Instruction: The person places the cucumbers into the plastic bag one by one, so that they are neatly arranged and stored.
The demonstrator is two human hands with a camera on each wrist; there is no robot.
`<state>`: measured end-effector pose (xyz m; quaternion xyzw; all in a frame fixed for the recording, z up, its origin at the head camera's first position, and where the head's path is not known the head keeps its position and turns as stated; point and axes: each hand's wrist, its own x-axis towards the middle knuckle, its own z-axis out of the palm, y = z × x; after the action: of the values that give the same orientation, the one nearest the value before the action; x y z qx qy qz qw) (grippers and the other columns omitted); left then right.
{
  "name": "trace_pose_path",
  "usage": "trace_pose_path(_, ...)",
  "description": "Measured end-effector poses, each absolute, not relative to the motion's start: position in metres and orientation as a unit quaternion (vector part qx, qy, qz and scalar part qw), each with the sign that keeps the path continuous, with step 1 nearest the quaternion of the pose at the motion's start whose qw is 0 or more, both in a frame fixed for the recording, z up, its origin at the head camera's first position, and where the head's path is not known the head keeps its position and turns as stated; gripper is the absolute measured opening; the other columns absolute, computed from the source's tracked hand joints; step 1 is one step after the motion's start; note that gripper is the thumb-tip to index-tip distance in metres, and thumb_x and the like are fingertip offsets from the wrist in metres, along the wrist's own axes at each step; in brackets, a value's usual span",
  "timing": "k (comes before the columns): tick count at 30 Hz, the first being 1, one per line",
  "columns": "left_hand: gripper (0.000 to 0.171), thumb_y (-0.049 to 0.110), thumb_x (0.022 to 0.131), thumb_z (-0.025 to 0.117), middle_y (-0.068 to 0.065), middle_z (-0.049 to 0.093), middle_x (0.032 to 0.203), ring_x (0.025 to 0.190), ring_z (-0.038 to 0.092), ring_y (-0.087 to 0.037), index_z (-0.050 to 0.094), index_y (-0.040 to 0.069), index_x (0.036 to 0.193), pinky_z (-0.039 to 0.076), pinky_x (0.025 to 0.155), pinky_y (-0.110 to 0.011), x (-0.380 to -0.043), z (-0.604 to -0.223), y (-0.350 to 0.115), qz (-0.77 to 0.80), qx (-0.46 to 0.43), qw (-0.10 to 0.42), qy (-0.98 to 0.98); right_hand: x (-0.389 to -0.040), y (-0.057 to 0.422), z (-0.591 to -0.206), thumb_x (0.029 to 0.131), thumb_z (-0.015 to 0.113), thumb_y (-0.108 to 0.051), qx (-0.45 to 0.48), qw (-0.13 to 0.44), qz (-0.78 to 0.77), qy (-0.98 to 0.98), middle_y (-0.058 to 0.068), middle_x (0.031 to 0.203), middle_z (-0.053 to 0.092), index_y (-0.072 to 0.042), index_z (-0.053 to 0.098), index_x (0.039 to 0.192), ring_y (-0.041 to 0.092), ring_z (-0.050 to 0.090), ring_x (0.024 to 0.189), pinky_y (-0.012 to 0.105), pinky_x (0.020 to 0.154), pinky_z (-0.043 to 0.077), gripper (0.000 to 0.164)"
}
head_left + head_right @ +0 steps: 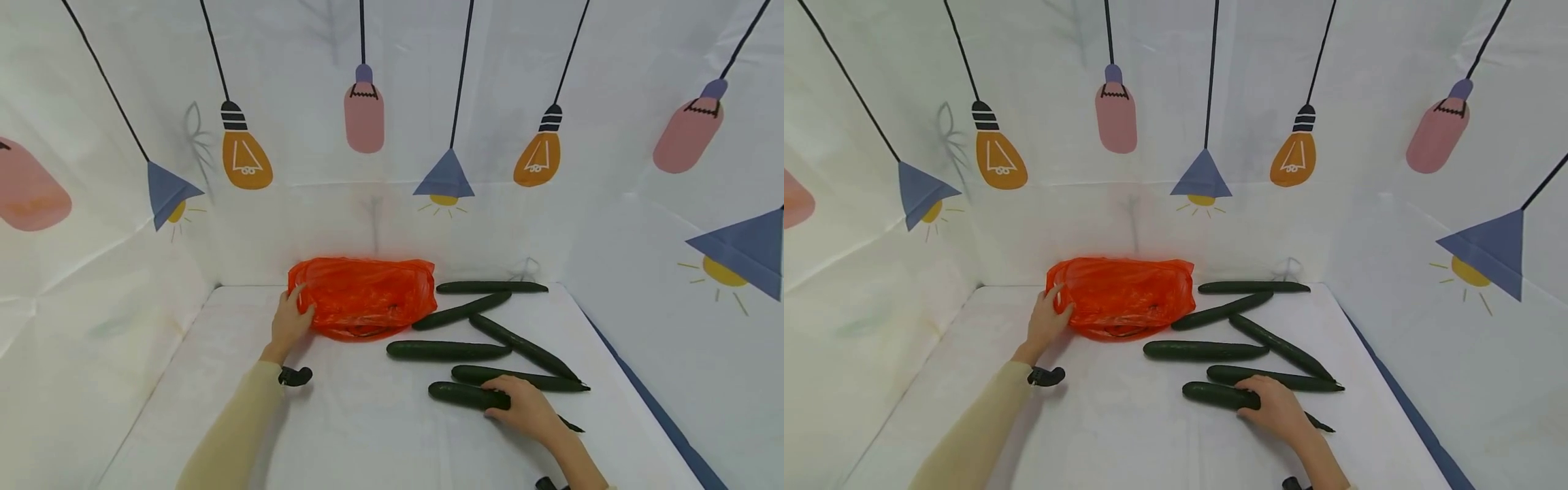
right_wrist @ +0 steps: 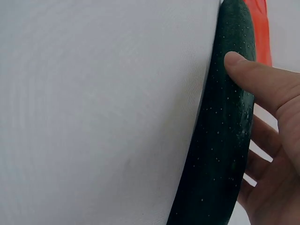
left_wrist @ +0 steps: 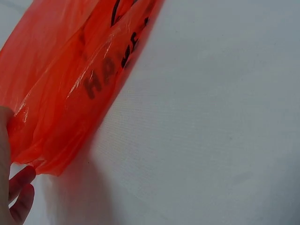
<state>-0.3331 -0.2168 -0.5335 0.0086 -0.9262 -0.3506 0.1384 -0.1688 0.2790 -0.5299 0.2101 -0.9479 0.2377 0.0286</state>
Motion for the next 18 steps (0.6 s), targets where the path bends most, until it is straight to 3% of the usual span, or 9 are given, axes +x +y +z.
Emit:
trace_pose_path(7,0.064,0.032,0.091,0.064,-0.027,0.043,0.136,0.119,0.046,-0.046,0.039,0.012,0.146,0.039,0.095,-0.065,-0.341,-0.534,-0.218,-0.355,0.016,0.100,-0.929,-0.167,0.281,-0.532,0.073,0.085,-0.025,0.195,0.009,0.244,-0.950,-0.004,0.113,0.067,-0.018,0.070,0.112,0.023,0.062,0.108,0.043,0.089,0.050,0.042)
trace_pose_path(14,0.065,0.013,0.089,0.061,-0.028,0.044,0.134,0.117,0.047,-0.047,0.036,0.011,0.148,0.039,0.095,-0.065,-0.346,-0.542,-0.218,-0.358,0.004,0.108,-0.928,-0.165,0.283,-0.531,0.072,0.086,-0.020,0.190,-0.005,0.260,-0.947,-0.001,0.118,0.065,-0.016,0.067,0.117,0.027,0.060,0.112,0.047,0.091,0.049,0.049)
trace_pose_path(18,0.061,0.001,0.086,0.052,-0.027,0.046,0.131,0.114,0.049,-0.045,0.043,0.010,0.145,0.042,0.093,-0.061,-0.346,-0.537,-0.217,-0.363,0.005,0.103,-0.926,-0.168,0.285,-0.534,0.073,0.085,-0.017,0.200,0.003,0.286,-0.937,-0.003,0.120,0.064,-0.018,0.066,0.120,0.025,0.059,0.113,0.045,0.091,0.049,0.051)
